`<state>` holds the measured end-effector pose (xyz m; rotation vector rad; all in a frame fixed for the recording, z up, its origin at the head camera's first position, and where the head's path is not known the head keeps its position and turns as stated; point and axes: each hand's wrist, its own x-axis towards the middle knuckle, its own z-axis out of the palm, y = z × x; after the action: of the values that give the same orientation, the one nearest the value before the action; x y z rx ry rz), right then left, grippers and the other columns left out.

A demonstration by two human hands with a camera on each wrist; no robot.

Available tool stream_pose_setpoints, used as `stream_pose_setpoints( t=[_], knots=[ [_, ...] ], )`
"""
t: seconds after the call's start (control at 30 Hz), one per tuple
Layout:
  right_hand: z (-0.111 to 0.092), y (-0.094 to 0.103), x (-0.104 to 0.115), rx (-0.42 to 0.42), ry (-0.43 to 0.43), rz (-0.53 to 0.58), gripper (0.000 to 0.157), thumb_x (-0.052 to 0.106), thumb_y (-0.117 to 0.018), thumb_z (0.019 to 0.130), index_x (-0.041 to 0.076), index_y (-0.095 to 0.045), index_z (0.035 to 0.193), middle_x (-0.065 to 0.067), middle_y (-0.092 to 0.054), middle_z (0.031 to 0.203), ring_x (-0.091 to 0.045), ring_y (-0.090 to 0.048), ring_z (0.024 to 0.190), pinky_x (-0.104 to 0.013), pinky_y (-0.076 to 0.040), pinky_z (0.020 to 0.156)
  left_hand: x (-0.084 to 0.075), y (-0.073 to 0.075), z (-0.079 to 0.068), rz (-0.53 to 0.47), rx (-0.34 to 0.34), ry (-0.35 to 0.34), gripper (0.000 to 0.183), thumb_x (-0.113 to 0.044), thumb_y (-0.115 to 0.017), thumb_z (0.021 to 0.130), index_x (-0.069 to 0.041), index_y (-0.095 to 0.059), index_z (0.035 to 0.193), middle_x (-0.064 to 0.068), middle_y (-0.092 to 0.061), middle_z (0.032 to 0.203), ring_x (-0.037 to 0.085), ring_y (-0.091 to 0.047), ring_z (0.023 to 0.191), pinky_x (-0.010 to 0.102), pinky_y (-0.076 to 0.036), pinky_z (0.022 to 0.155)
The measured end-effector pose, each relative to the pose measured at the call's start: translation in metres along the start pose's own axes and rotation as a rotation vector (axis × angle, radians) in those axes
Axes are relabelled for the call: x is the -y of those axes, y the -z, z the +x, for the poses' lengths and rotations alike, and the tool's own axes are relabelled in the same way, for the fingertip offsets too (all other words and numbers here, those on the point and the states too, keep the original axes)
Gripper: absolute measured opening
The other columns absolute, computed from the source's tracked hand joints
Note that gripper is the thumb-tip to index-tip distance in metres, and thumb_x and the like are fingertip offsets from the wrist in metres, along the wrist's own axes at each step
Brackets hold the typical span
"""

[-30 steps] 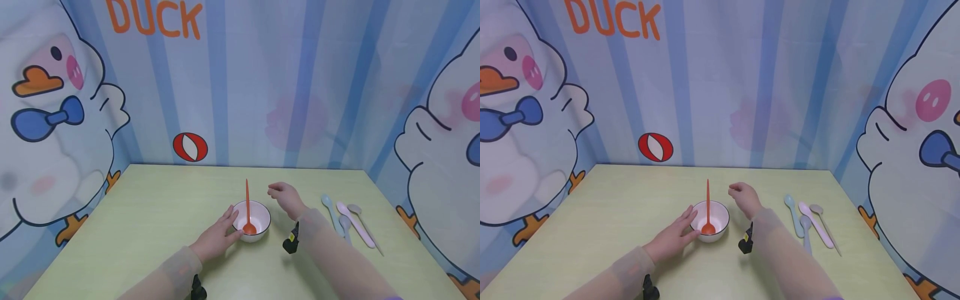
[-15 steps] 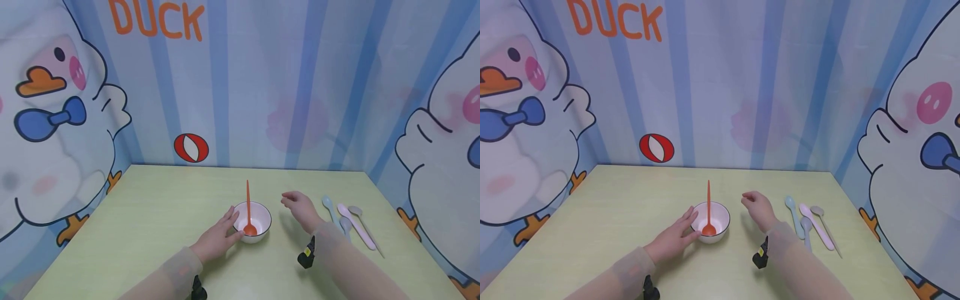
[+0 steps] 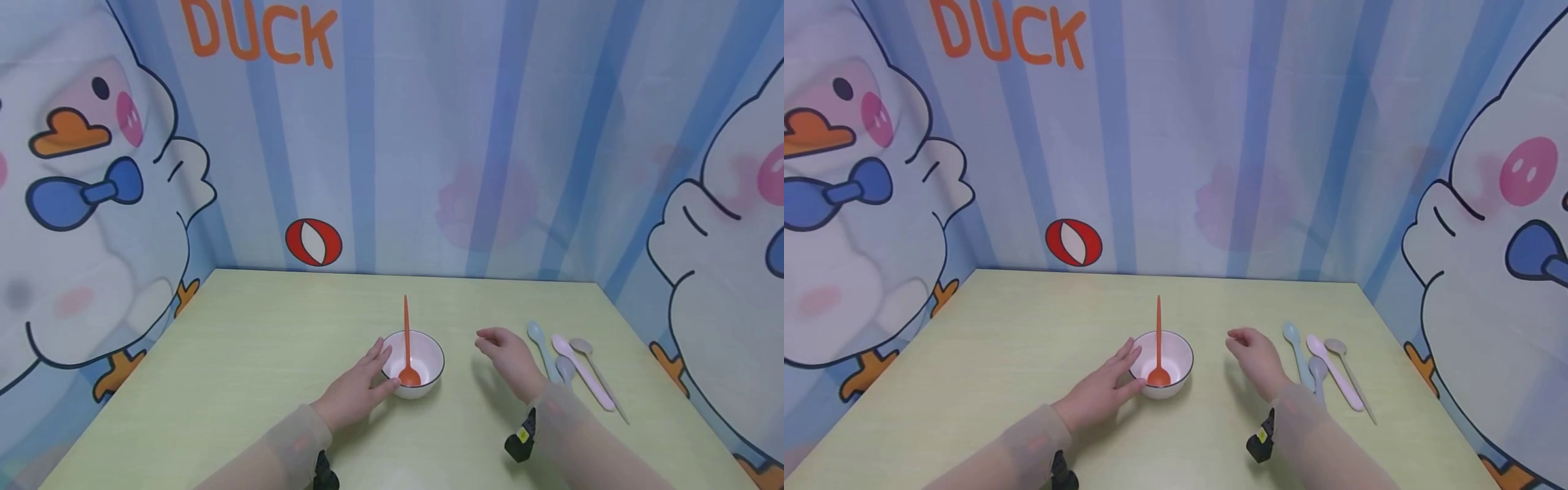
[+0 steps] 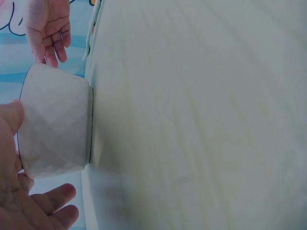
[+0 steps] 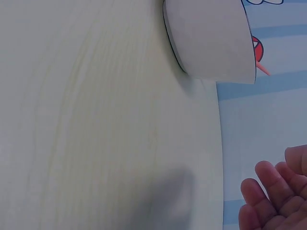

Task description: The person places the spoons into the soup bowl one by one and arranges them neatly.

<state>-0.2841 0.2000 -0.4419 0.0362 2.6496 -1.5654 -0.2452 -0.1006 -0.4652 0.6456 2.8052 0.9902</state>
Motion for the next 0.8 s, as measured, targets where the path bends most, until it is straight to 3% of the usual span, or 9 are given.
stream_pose_setpoints(
  t=[0.5, 0.8],
  knots=[
    [-0.023, 0.022, -0.018, -0.032, -0.007, -0.058, 0.045, 0.029, -0.052, 0.1, 0.001, -0.05, 0.134, -0.02, -0.052, 0.134, -0.034, -0.049, 0.123, -0.051, -0.039, 0.101, -0.001, 0.0, 0.0, -0.003, 0.006, 0.017, 0.072, -0.05, -0.05, 0.097, -0.015, -0.024, 0.154, 0.002, -0.01, 0.162, 0.024, -0.019, 0.144, 0.048, -0.028, 0.111],
    [-0.038, 0.035, -0.025, -0.061, 0.022, -0.056, 0.042, 0.02, -0.05, 0.1, -0.007, -0.048, 0.133, -0.026, -0.052, 0.132, -0.039, -0.049, 0.122, -0.051, -0.039, 0.101, 0.0, 0.0, 0.001, -0.003, 0.012, 0.022, 0.071, -0.05, -0.049, 0.097, -0.016, -0.025, 0.154, 0.002, -0.01, 0.162, 0.025, -0.02, 0.144, 0.049, -0.028, 0.111]
  ],
)
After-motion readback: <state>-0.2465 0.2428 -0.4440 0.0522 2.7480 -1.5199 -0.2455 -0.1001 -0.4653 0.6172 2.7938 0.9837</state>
